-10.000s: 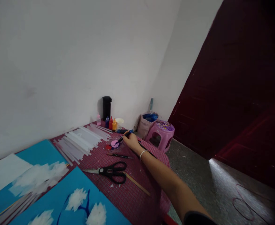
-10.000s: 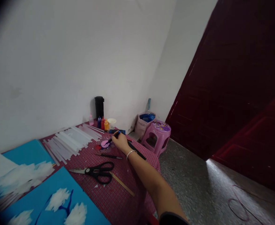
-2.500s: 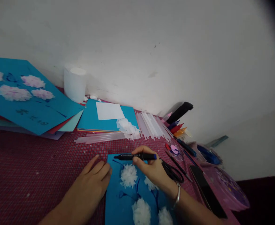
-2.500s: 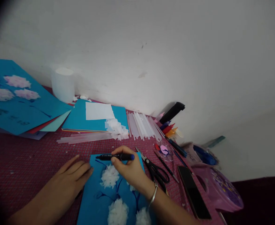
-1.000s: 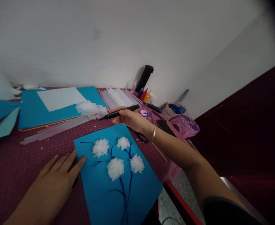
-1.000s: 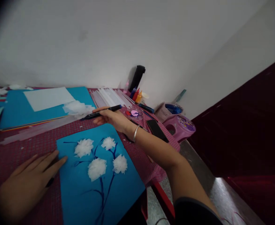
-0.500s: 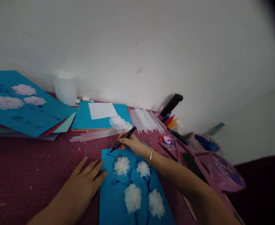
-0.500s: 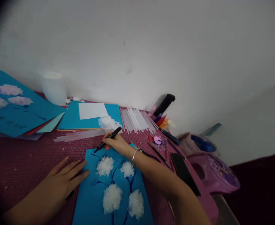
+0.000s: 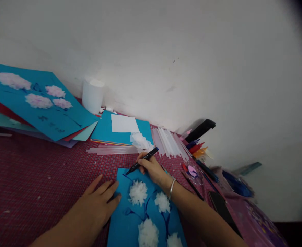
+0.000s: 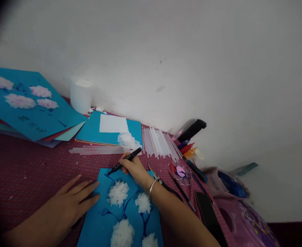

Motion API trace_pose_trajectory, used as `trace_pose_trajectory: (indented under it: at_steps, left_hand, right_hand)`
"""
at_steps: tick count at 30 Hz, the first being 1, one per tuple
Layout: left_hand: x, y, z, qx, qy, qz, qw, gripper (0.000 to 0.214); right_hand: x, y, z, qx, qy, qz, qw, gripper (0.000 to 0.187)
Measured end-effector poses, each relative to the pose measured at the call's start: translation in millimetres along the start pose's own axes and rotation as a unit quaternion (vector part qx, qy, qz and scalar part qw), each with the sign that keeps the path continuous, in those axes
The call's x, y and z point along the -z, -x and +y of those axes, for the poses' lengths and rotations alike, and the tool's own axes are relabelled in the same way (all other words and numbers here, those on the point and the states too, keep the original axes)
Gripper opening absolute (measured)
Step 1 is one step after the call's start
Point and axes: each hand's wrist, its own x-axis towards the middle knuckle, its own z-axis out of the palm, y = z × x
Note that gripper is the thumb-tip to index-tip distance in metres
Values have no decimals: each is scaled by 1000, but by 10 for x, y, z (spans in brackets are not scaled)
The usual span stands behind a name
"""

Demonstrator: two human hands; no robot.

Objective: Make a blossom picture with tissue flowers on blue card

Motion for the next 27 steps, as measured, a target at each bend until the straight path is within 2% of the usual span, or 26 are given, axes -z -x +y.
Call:
trace_pose_trajectory:
  at_steps: [7,16,27]
  left_hand:
    - [-67,9,-37,9,24,12,1000,38]
    - [-25,-3,-22,0,10,-6,1000,42]
    - [-22,-2,-33,-8,29,10,999,40]
  right_hand:
    - [1,27,-23,-7,25,8,1000,8]
    - [-5,31,-28,1,33,3,999,9]
    - [-42,51,-56,11,57,22,998,6]
